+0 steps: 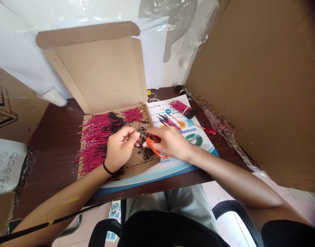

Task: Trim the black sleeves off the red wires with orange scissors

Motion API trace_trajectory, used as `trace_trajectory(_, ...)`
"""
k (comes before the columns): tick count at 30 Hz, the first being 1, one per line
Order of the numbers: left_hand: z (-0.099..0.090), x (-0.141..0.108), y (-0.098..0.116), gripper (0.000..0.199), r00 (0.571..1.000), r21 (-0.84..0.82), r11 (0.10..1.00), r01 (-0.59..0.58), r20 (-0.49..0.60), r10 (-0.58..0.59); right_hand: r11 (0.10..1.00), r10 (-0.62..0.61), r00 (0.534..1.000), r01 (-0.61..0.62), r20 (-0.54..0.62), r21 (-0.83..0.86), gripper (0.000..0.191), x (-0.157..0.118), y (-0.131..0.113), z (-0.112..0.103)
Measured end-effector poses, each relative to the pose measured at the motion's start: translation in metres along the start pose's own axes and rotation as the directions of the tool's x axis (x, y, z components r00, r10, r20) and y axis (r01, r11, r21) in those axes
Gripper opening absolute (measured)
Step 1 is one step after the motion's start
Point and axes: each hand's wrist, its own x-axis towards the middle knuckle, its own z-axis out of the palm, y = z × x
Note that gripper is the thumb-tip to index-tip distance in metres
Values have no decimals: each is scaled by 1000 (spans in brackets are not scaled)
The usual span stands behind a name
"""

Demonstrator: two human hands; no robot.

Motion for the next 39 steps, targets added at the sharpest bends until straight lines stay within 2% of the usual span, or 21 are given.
trace_trajectory(10, -1, -1, 2, 31, 997, -27, 1000, -16, 79, 18, 1000, -18, 1000, 18, -1, -14, 27, 0, 3, 0)
trace_trajectory(18, -2, -3, -3, 40, 991, 86, 993, -82, 113, 73, 1000, -5, 1000, 5, 13, -18, 25, 1, 4, 0)
trace_trajectory(25, 0, 0, -3, 33, 995, -72, 997, 36, 93, -29, 999, 26, 999, -27, -20, -28, 27, 1, 2, 2)
trace_trajectory(31, -1, 1, -4, 18, 1000, 51, 999, 17, -20, -16, 998, 54, 998, -55, -34, -33, 31, 1, 2, 3)
trace_trajectory(39, -3, 0, -2, 21, 1000, 64, 998, -21, -13, 22, 999, 25, 999, -26, -26, -47, 32, 1, 3, 3)
